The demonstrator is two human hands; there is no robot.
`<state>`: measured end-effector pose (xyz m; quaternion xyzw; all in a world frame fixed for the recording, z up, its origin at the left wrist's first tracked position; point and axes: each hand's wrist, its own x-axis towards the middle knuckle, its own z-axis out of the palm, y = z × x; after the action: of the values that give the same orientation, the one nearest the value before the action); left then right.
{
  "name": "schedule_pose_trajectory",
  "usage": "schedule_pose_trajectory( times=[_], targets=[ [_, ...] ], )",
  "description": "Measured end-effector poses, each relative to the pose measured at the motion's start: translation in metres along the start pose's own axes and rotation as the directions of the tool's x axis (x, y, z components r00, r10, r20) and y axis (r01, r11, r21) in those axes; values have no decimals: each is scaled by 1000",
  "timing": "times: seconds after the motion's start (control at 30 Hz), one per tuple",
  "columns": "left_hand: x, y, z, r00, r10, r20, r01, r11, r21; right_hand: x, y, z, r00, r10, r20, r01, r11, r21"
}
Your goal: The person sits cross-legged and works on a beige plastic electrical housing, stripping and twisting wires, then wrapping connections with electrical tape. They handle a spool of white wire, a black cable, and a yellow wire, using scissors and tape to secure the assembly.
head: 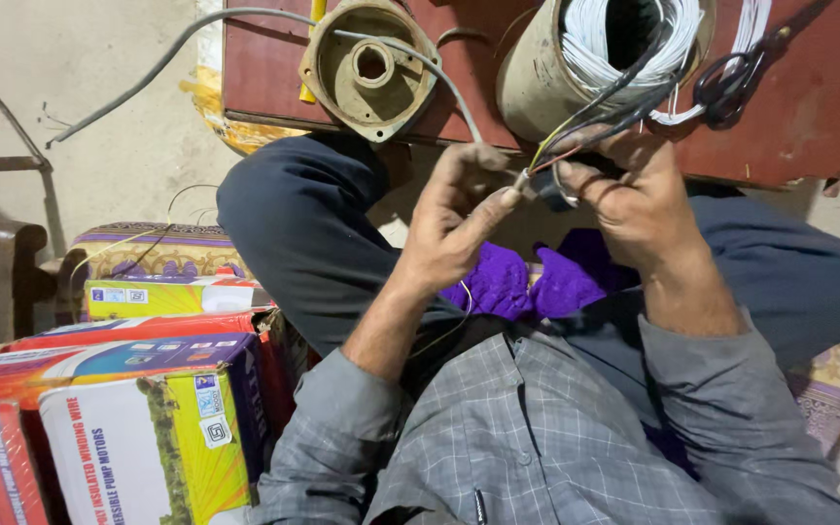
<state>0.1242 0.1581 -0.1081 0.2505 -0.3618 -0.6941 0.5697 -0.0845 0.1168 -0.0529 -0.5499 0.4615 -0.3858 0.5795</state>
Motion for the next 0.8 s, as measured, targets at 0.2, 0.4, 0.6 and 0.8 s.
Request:
schedule_pose_trajectory(
  times=[0.2, 0.4, 0.6, 0.8],
  targets=[
    [-10, 21, -11, 998, -20, -65, 29, 988, 153, 26, -18, 14, 984, -56, 166, 86, 980, -181],
    [-3, 35, -14, 1000, 9, -10, -5, 943, 334, 32, -21, 15, 982, -25, 188, 80, 954, -290],
    [-2, 34, -12, 1000, 16, -12, -10, 924, 382, 23, -21, 17, 988, 38, 151, -22, 994, -105],
    [-2, 34, -9, 1000, 8, -4, -6, 937, 349, 19, -20, 19, 995, 22, 96, -7, 988, -153]
  ],
)
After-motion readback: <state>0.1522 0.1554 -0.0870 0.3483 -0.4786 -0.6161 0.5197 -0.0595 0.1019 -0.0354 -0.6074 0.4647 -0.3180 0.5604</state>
